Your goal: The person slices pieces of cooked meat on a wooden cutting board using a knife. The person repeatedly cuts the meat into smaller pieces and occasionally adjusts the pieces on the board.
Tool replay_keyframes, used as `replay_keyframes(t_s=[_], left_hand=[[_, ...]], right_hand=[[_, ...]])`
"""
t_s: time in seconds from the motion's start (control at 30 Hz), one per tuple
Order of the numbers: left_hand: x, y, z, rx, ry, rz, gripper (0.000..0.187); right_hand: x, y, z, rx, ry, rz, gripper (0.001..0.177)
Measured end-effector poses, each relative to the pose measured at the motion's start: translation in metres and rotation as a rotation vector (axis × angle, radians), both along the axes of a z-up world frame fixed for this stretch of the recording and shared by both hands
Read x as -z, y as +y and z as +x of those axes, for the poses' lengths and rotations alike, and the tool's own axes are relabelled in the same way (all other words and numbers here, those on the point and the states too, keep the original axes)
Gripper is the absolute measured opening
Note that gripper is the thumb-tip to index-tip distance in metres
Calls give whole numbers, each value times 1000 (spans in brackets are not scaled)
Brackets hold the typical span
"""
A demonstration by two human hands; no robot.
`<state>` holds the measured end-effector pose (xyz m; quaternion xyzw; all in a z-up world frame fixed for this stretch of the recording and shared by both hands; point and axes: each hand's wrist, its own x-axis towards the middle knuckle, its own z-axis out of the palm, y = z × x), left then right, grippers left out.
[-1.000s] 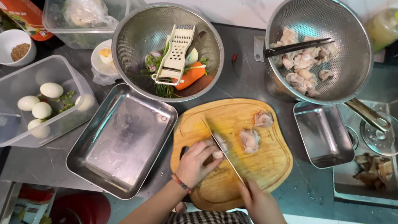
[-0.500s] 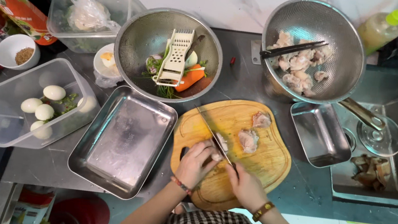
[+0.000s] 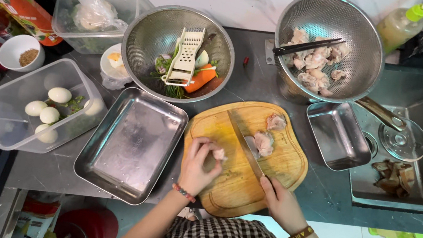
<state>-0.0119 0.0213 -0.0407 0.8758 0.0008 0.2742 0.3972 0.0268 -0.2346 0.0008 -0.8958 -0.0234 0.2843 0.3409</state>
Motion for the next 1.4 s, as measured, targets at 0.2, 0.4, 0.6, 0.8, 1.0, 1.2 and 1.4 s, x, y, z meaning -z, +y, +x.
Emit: replay_keyframes(t_s=[0.2,0.4,0.6,0.8,1.0,1.2,1.4], left_hand=[[-18,13,28,141,254,273,32],[-4,34,19,277,142,231,25],[4,-18,6,10,220,321,35],[23,-20,-8,135,90,444,23],[2,-15,-3,158,-46,462,16],[-7,-18,-4,178,-50,312,12],[6,-18,-5,166,-29,267,16]], right_hand=[[-9,-2,0,-14,57,-43,48],[-5,-11,-12,-31,47,-31,44],[7,-11,-14,-88,-34,-121,45],[0,-19,-29,-264,-241,-147,38],[-2,-31,-35,-389,-330,-329,38],[7,-27,-24,-394,-206,-358,32],[28,39,7,-451,-308,-263,39]])
